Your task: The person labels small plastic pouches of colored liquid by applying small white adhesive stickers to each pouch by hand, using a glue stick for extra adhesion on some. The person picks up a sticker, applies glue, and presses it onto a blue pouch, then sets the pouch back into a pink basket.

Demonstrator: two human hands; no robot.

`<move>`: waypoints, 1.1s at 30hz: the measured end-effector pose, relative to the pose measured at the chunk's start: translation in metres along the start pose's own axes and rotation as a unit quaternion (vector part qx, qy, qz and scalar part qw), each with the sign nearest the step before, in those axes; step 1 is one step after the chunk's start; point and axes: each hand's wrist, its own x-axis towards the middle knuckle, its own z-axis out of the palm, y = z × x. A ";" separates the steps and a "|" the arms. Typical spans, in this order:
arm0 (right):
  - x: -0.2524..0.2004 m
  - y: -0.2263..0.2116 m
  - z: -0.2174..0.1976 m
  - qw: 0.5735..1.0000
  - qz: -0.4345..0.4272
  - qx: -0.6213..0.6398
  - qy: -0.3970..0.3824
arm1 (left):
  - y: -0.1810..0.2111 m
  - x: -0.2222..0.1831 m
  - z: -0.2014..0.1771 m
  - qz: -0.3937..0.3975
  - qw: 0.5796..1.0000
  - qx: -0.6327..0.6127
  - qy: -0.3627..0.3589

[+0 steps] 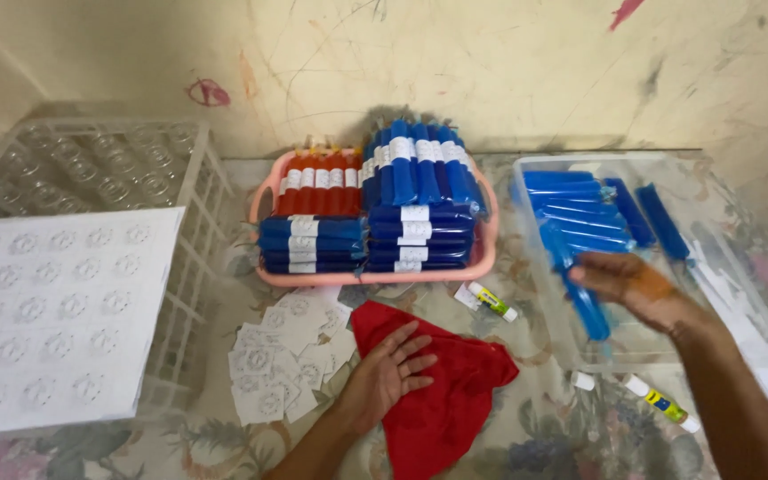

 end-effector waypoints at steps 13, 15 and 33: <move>-0.010 0.073 0.204 0.922 -0.138 -0.325 -0.160 | 0.052 0.001 -0.053 0.308 0.947 0.092 -0.001; 0.005 0.087 0.208 0.914 -0.172 -0.336 -0.150 | 0.049 0.000 -0.050 0.323 0.932 0.157 0.049; -0.019 0.070 0.149 0.956 -0.136 -0.213 -0.150 | 0.027 0.037 -0.091 0.393 0.480 0.753 0.222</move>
